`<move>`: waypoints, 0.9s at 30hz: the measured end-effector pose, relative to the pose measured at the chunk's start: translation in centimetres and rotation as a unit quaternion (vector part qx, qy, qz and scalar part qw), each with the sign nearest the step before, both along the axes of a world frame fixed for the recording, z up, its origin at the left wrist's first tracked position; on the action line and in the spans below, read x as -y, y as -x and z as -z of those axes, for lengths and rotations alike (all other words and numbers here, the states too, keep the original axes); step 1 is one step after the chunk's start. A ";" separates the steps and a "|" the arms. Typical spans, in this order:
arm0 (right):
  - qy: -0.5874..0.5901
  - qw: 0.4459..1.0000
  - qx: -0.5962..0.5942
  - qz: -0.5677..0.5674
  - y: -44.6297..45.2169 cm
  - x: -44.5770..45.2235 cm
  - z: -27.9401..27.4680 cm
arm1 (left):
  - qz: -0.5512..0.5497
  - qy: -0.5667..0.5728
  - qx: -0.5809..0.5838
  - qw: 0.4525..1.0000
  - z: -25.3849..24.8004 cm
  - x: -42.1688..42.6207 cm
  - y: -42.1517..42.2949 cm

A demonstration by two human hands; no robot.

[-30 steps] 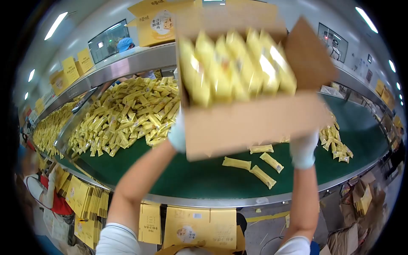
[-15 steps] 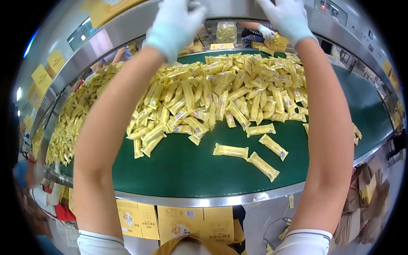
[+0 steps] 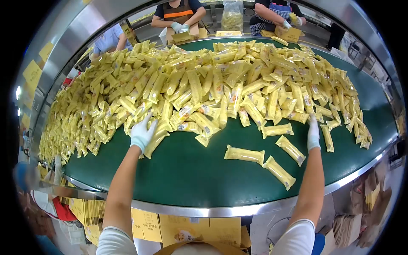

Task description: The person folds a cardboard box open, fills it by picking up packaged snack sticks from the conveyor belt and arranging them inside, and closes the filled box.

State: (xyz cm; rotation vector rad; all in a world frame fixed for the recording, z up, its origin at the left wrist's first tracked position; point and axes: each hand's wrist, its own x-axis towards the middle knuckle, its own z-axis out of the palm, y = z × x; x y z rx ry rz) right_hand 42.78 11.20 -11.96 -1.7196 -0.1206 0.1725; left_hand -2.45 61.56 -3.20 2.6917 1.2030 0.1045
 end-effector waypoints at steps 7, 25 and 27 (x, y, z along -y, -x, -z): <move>-0.196 0.975 0.054 -0.091 3.6 -14.5 0.3 | 0.048 0.132 -0.009 0.990 -0.3 -2.1 -6.6; 0.039 0.940 0.314 -0.128 17.9 -19.7 1.4 | 0.239 0.045 -0.100 0.965 -1.2 4.8 -4.9; 0.060 0.931 0.335 -0.132 20.0 -20.3 1.1 | 0.239 0.032 -0.105 0.965 -1.3 5.5 -3.7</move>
